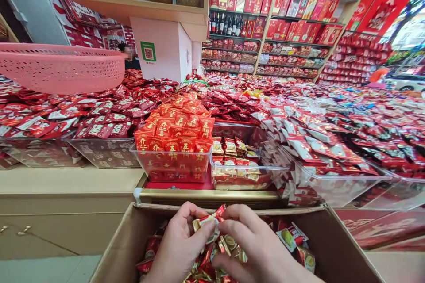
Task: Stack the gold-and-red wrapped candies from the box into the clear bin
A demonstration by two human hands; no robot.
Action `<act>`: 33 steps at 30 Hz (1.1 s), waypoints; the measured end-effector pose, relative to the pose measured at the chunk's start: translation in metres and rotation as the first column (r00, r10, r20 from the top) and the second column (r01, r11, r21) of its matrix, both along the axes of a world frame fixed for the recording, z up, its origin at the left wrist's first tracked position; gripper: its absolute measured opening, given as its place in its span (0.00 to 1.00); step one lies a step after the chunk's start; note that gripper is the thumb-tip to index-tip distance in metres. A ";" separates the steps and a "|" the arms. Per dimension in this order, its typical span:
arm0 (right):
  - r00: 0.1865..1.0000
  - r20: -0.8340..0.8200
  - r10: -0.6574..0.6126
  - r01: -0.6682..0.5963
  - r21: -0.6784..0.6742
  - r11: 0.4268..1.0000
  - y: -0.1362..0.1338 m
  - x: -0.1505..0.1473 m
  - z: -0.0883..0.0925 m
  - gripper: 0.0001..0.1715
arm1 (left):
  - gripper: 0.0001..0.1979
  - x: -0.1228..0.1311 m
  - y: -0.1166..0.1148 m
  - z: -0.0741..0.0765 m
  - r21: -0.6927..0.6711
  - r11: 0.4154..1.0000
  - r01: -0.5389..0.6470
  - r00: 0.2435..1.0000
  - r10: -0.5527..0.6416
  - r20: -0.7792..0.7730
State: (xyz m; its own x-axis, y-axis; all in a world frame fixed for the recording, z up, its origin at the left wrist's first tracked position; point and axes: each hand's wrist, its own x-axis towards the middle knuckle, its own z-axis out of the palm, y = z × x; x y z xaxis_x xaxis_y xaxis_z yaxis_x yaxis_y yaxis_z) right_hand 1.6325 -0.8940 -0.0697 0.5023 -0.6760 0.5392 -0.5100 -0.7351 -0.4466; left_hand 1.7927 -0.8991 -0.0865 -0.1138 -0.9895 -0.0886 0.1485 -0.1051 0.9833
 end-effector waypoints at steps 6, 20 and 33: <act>0.966 -0.235 -0.109 0.030 -0.319 0.947 0.003 0.017 -0.011 0.15 | 0.11 0.001 0.007 0.008 0.044 0.999 0.018 0.992 -0.013 -0.122; 0.392 -0.764 -0.513 0.430 -0.341 0.836 -0.147 -0.045 0.109 0.10 | 0.11 0.013 0.011 0.011 -0.056 0.979 0.197 0.978 -0.201 -0.060; 0.291 -0.899 -0.329 0.489 -0.156 0.858 -0.195 -0.047 0.048 0.15 | 0.15 0.015 0.012 0.009 -0.160 0.939 0.306 0.910 -0.238 0.340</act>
